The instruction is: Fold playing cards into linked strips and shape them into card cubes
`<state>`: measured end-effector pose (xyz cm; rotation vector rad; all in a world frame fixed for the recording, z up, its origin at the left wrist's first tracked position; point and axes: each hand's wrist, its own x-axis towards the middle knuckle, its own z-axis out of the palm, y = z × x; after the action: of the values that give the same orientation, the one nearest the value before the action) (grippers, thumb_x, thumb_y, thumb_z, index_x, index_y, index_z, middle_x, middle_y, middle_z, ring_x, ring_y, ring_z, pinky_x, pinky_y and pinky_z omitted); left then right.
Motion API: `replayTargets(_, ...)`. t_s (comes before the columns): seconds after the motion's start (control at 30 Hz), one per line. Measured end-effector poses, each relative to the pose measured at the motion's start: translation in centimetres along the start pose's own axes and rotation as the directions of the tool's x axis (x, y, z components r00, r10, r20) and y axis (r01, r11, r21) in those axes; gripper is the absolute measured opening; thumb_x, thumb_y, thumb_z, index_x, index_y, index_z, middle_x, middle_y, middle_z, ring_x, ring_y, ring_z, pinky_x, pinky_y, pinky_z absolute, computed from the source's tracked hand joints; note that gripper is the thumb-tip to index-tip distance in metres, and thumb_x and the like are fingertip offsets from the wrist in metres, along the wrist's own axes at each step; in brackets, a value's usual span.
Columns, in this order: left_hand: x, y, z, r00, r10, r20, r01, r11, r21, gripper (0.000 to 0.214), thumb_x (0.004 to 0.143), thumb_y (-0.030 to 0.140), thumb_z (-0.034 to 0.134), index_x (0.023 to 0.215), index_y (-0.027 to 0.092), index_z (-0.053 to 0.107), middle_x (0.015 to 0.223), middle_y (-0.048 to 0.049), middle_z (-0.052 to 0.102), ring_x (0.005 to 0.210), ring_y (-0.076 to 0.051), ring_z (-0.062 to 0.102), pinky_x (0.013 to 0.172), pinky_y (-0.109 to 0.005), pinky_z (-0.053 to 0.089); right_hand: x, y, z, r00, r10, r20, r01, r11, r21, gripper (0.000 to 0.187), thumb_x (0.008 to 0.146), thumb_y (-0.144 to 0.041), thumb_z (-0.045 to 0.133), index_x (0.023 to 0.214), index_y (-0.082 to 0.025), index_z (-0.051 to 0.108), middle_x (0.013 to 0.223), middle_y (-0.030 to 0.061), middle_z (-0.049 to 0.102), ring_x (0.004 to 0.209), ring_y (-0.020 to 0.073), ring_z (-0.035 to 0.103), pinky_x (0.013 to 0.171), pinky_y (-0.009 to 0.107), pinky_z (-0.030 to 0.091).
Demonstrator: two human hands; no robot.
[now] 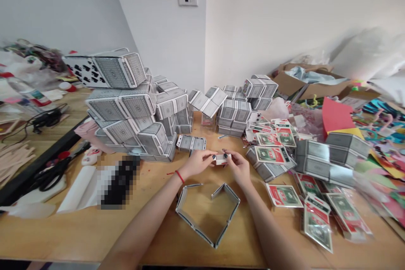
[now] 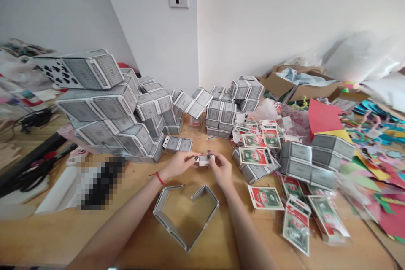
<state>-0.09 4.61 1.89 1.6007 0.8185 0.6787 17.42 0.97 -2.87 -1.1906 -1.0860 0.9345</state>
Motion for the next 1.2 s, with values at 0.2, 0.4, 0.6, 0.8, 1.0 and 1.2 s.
replayTargets(0.2, 0.6, -1.7, 0.7, 0.987, -0.119, -0.112, 0.079, 0.948, -0.309, 0.030, 0.074, 0.033, 0.057, 0.096, 0.013, 0.062, 0.085, -0.0073, 0.067, 0.072, -0.017, 0.064, 0.062, -0.029, 0.055, 0.4, -0.4, -0.4, 0.991, 0.112, 0.068, -0.125, 0.961, 0.245, 0.036, 0.073, -0.045, 0.056, 0.092, -0.016, 0.066, 0.098, 0.0117, 0.067, 0.077, 0.0224, 0.062, 0.054, 0.029, 0.048)
replayTargets(0.4, 0.7, -1.4, 1.9, 0.960, -0.276, -0.049, 0.231, 0.878, -0.420, 0.041, 0.080, 0.036, 0.051, 0.116, 0.018, 0.048, 0.057, 0.0003, 0.060, 0.056, -0.015, 0.064, 0.049, -0.025, 0.053, 1.0, 0.8, -0.7, 0.978, 0.202, 0.055, -0.206, 0.879, 0.431, 0.021, 0.067, -0.034, 0.065, 0.084, -0.022, 0.065, 0.095, 0.0050, 0.067, 0.076, 0.0182, 0.062, 0.056, 0.027, 0.047)
replayTargets(0.6, 0.9, -0.8, 2.6, 0.966, -0.259, -0.024, 0.232, 0.899, -0.372, 0.035, 0.079, 0.040, 0.051, 0.105, 0.017, 0.050, 0.085, -0.0084, 0.065, 0.057, -0.015, 0.066, 0.049, -0.028, 0.054, 1.2, 1.9, -1.2, 0.965, 0.258, 0.051, -0.249, 0.832, 0.495, 0.017, 0.067, -0.033, 0.065, 0.080, -0.023, 0.063, 0.092, 0.0032, 0.066, 0.090, 0.0206, 0.060, 0.070, 0.032, 0.050)
replayTargets(0.8, 0.9, -0.1, 2.4, 1.000, -0.025, -0.011, 0.020, 0.950, -0.311, 0.034, 0.076, 0.039, 0.055, 0.101, 0.018, 0.049, 0.101, -0.0091, 0.061, 0.079, -0.018, 0.064, 0.055, -0.030, 0.056, 1.2, 0.7, -1.6, 0.974, 0.201, 0.108, -0.227, 0.804, 0.550, 0.016, 0.065, -0.031, 0.066, 0.079, -0.023, 0.064, 0.102, 0.0034, 0.063, 0.092, 0.0206, 0.059, 0.077, 0.035, 0.048)
replayTargets(1.0, 2.1, 0.0, 1.7, 0.993, 0.098, -0.073, -0.108, 0.982, -0.152, 0.022, 0.074, 0.023, 0.058, 0.093, 0.016, 0.052, 0.102, -0.0084, 0.061, 0.093, -0.019, 0.060, 0.074, -0.032, 0.052, 1.4, 0.3, -1.2, 0.992, 0.126, 0.011, -0.114, 0.854, 0.507, 0.024, 0.063, -0.029, 0.066, 0.086, -0.023, 0.064, 0.102, 0.0039, 0.063, 0.090, 0.0190, 0.059, 0.079, 0.034, 0.046)
replayTargets(1.2, 3.0, -0.3, 1.2, 0.976, 0.187, -0.107, -0.185, 0.982, 0.027, 0.016, 0.074, 0.012, 0.051, 0.088, 0.016, 0.058, 0.095, -0.0054, 0.064, 0.090, -0.016, 0.060, 0.086, -0.033, 0.045, 1.5, 1.0, -0.6, 0.986, 0.136, -0.093, -0.087, 0.908, 0.409, 0.039, 0.063, -0.032, 0.066, 0.100, -0.022, 0.060, 0.103, 0.0060, 0.063, 0.084, 0.0175, 0.059, 0.073, 0.032, 0.047)
